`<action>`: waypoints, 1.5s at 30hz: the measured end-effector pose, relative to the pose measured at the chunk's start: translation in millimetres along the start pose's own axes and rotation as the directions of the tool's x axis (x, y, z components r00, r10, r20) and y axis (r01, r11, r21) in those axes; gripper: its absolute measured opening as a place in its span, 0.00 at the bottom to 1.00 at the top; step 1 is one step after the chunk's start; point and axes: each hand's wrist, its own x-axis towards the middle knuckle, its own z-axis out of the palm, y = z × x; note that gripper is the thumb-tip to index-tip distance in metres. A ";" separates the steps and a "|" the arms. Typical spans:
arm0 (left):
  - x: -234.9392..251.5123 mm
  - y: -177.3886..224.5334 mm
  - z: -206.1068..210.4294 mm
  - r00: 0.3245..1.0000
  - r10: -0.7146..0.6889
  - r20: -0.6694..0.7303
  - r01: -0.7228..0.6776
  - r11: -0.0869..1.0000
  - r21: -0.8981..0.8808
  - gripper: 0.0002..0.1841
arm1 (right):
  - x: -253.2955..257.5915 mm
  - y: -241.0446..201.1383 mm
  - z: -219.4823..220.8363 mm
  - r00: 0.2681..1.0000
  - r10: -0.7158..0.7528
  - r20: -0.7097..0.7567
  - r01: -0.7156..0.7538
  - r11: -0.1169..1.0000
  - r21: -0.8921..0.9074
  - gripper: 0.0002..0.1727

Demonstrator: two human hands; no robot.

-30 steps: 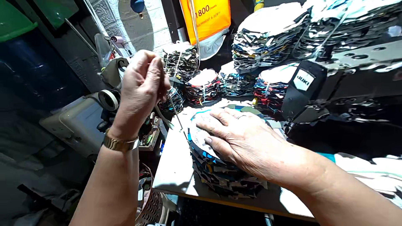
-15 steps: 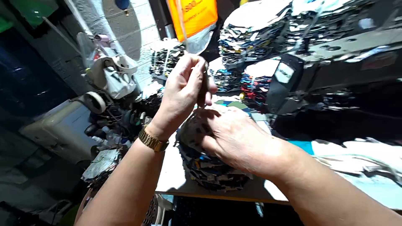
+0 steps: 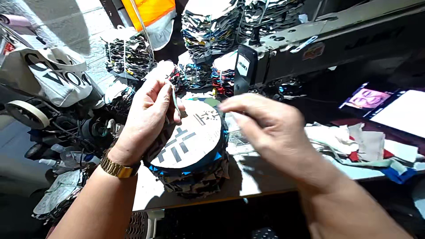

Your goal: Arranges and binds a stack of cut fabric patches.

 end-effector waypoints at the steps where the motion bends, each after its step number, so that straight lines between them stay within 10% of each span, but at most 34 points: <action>1: 0.3 0.3 -0.8 1.000 -0.005 0.005 0.005 1.000 -0.006 0.10 | -11.2 14.0 -14.4 0.998 0.051 0.027 -0.048 0.993 -0.104 0.14; 6: 3.0 1.2 -4.9 0.999 -0.031 0.040 0.030 0.999 0.046 0.08 | -69.3 63.4 -43.3 0.933 0.261 0.247 -0.145 0.903 -0.404 0.10; 13: 3.8 10.8 -14.2 0.977 -0.100 0.186 0.066 0.981 0.181 0.14 | -92.3 93.7 -28.0 0.959 0.165 0.230 -0.039 0.881 -0.471 0.08; 19: -8.8 21.3 -9.3 0.974 -0.014 0.227 -0.082 0.909 0.408 0.15 | -48.0 79.0 -59.7 0.857 0.447 0.258 -0.422 0.894 -0.149 0.05; 25: -16.9 13.2 -2.8 0.952 0.153 0.264 -0.268 0.834 0.483 0.11 | 42.4 35.3 -110.0 0.719 0.639 0.273 -0.693 0.636 0.339 0.20; 30: -13.3 20.7 -4.2 0.962 0.013 0.273 -0.132 0.897 0.421 0.18 | 103.1 37.1 -121.6 0.874 0.364 0.323 -0.480 0.757 0.444 0.19; 33: -9.6 21.8 -7.0 0.954 -0.047 0.296 -0.057 0.940 0.335 0.31 | 156.3 11.0 -115.8 0.836 0.137 0.531 -0.401 0.814 0.421 0.20; 36: -10.9 22.5 -10.2 0.952 -0.070 0.297 -0.008 0.968 0.252 0.36 | 178.0 6.2 -70.5 0.920 0.123 0.371 -0.325 0.768 0.552 0.13; 45: -24.8 21.0 -13.2 0.972 -0.027 0.235 -0.007 0.990 0.143 0.14 | 178.3 -89.1 8.6 0.865 -0.083 0.494 -0.130 0.915 0.382 0.08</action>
